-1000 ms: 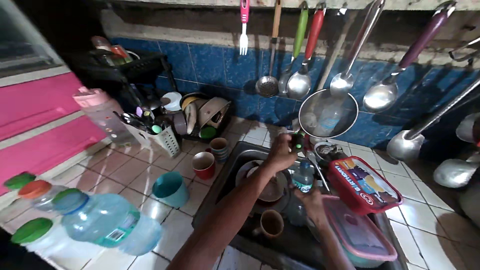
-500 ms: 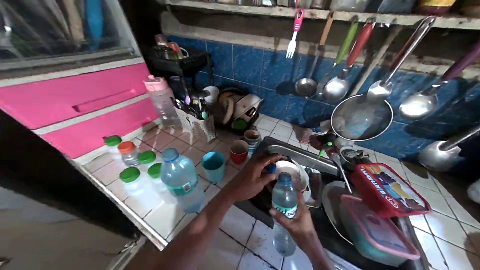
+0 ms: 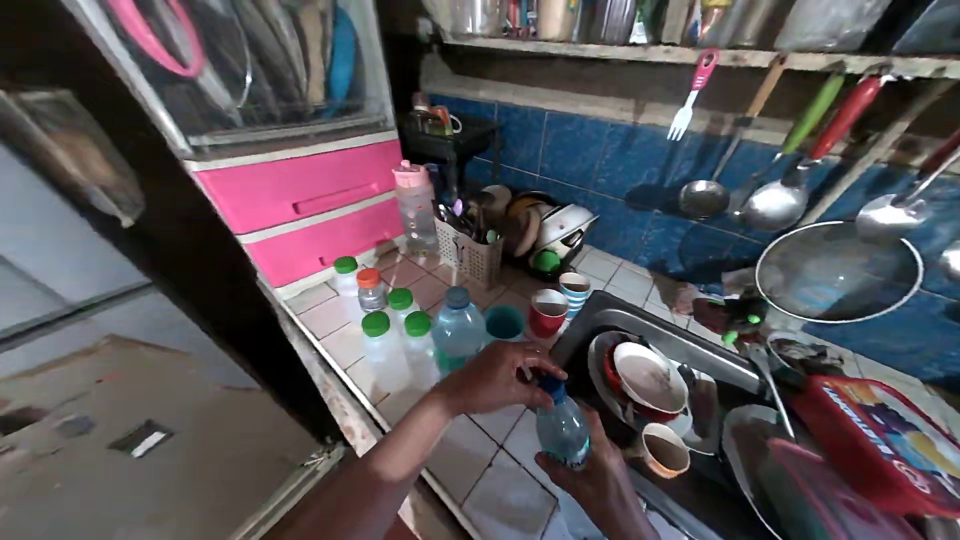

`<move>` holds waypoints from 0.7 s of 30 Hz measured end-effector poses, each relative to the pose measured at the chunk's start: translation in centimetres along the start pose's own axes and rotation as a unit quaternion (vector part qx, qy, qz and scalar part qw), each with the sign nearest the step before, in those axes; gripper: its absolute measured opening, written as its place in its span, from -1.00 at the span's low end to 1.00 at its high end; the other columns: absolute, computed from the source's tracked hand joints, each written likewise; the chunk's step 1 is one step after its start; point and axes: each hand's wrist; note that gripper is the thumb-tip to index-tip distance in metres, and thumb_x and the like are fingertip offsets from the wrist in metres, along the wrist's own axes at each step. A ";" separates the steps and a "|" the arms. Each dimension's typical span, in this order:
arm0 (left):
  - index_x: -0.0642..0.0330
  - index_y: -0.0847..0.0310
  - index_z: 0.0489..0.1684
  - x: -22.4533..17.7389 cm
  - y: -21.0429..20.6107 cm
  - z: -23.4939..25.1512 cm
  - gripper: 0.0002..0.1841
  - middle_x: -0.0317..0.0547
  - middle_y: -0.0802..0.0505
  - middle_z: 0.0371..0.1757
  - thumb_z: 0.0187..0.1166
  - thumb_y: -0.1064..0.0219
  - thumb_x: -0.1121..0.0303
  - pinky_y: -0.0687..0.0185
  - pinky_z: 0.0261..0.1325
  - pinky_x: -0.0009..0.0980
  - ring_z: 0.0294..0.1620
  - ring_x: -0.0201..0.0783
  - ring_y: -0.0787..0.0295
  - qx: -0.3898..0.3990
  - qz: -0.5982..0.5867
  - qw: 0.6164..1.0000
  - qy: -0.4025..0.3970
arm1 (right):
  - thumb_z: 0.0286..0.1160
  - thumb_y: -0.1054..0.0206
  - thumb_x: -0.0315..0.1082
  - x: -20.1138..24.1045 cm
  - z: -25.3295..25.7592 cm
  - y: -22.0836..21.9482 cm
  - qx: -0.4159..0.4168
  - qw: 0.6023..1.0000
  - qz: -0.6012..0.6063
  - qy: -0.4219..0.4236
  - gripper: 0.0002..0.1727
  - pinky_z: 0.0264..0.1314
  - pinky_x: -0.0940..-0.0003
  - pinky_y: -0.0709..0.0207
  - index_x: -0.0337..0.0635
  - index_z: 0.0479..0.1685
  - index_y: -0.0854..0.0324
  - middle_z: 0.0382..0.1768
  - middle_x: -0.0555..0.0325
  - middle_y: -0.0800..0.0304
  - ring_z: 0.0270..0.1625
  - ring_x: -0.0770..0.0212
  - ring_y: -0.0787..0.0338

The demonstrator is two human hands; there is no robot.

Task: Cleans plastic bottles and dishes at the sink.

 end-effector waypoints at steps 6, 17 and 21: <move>0.35 -0.73 0.24 -0.2 0.6 -1.7 -0.66 0.01 -0.76 0.38 0.54 -0.27 0.69 -0.68 0.38 -0.37 0.34 -0.29 -0.73 0.077 -0.096 0.992 -0.016 | 0.07 -0.71 -0.14 0.7 -0.1 1.1 0.116 0.986 0.101 -0.061 0.00 0.30 0.28 -0.70 -0.44 0.58 -0.33 0.18 -0.09 -0.80 0.19 0.29 -0.83; 0.29 -0.77 -0.33 -1.5 -14.7 0.2 -0.86 -0.33 -0.92 -0.36 0.61 -0.34 0.45 -0.74 -0.04 -0.56 -0.27 -0.57 -0.84 -0.442 -0.262 0.855 0.074 | 0.06 -0.72 -0.21 0.3 -2.9 1.7 0.033 0.989 -0.140 0.030 -0.07 -0.07 -0.30 -0.73 -0.60 0.47 -0.44 0.11 -0.47 -0.78 -0.08 -0.40 -0.88; 0.26 -0.76 -0.30 -2.5 -14.0 -0.8 -0.85 -0.41 -0.89 -0.32 0.62 -0.28 0.45 -0.72 0.06 -0.54 -0.20 -0.60 -0.80 -0.313 -0.247 0.915 0.061 | 0.10 -0.69 -0.21 0.2 -3.8 4.4 0.151 0.987 0.043 -0.020 0.11 0.24 0.00 -0.72 -0.67 0.63 -0.15 0.13 -0.37 -0.79 0.11 -0.04 -0.89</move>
Point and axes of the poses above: each hand's wrist, its own z-axis towards the middle knuckle, its own y-axis out of the back of the hand, x = y × z
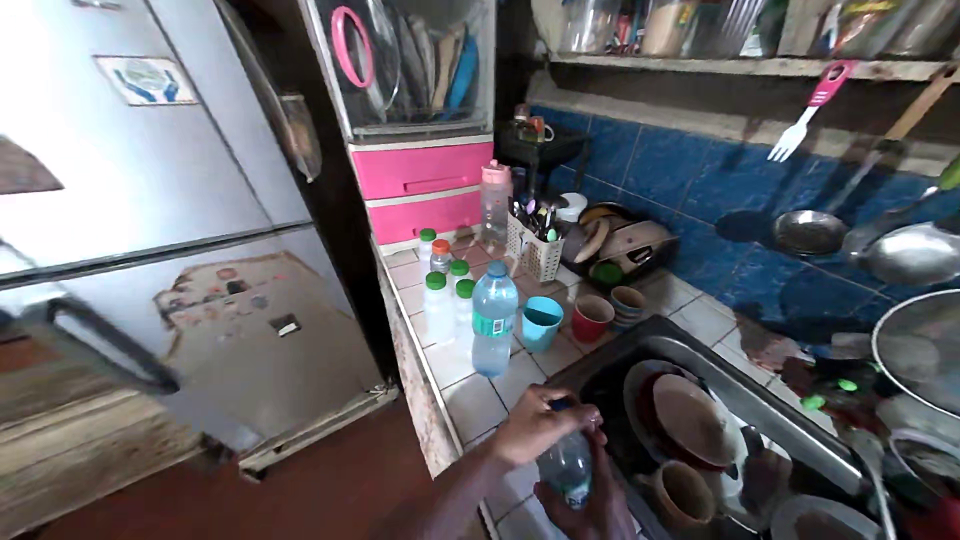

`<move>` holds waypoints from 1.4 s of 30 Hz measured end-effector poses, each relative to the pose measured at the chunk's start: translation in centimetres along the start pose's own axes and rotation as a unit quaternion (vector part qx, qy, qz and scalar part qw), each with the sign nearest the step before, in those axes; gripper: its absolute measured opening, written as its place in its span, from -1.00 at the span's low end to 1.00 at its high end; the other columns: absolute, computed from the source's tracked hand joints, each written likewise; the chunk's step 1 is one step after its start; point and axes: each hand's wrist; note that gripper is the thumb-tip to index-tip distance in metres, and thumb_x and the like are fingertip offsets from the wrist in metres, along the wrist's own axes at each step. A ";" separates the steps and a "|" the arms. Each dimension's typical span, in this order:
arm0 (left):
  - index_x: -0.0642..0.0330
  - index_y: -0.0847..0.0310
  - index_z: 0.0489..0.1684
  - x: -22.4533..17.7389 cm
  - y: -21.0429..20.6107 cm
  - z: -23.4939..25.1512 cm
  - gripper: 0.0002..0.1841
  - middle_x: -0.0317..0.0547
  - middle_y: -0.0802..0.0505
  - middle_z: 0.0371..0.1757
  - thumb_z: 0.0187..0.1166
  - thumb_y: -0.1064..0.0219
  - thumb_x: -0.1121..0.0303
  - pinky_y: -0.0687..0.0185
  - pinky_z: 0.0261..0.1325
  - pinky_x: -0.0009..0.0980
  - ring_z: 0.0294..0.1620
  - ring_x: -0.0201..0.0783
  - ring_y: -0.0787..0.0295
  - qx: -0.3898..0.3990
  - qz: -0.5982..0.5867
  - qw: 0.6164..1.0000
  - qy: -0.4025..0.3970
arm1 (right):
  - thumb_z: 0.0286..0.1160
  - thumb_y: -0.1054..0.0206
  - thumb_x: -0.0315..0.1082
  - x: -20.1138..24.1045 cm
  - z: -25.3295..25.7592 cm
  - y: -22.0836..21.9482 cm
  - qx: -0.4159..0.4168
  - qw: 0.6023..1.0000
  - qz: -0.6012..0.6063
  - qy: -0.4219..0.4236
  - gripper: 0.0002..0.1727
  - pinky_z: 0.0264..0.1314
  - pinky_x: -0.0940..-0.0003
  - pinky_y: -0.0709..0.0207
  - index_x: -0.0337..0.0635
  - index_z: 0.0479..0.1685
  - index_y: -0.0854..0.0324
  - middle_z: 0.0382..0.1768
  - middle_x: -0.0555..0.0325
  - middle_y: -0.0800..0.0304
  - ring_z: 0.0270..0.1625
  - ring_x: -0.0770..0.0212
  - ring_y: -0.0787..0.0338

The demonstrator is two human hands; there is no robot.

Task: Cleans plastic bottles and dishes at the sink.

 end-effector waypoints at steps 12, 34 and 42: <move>-0.05 -0.83 -0.20 -2.8 1.2 -2.2 -0.72 -0.40 -0.95 -0.19 0.64 -0.32 0.00 -0.69 -0.33 -0.63 -0.24 -0.59 -0.86 0.291 -0.105 0.949 -0.062 | 0.25 -0.65 -0.09 -1.6 -0.4 0.6 0.359 0.745 0.556 0.078 -0.38 0.26 0.46 -0.71 0.18 0.39 -0.62 0.14 0.45 -0.88 0.13 0.50 -0.84; 0.42 -0.73 0.18 -7.7 16.1 -18.0 -0.73 -0.22 -0.93 -0.11 0.69 -0.20 0.49 -0.76 -0.02 -0.53 -0.22 -0.55 -0.82 -0.094 0.019 0.989 -0.110 | 0.12 -0.67 -0.21 10.1 -0.8 -17.0 0.271 0.938 0.175 0.124 0.12 0.40 0.55 -0.58 -0.77 0.57 -0.05 0.25 -0.28 -0.67 0.27 0.50 -0.72; 0.21 -0.43 0.60 -4.8 25.5 -35.9 -0.24 -0.04 -0.77 0.34 0.83 0.33 -0.22 -0.63 0.38 -0.13 0.32 -0.20 -0.73 -0.315 -0.089 0.916 0.231 | 0.15 -0.66 -0.37 16.3 -1.1 -30.4 0.472 0.819 0.096 0.313 -0.26 0.51 0.02 -0.57 -0.59 0.38 -0.52 0.27 -0.39 -0.73 0.35 -0.12 -0.76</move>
Point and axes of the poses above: each hand's wrist, its own z-axis towards the middle knuckle, its own y-axis out of the back of the hand, x = y × z
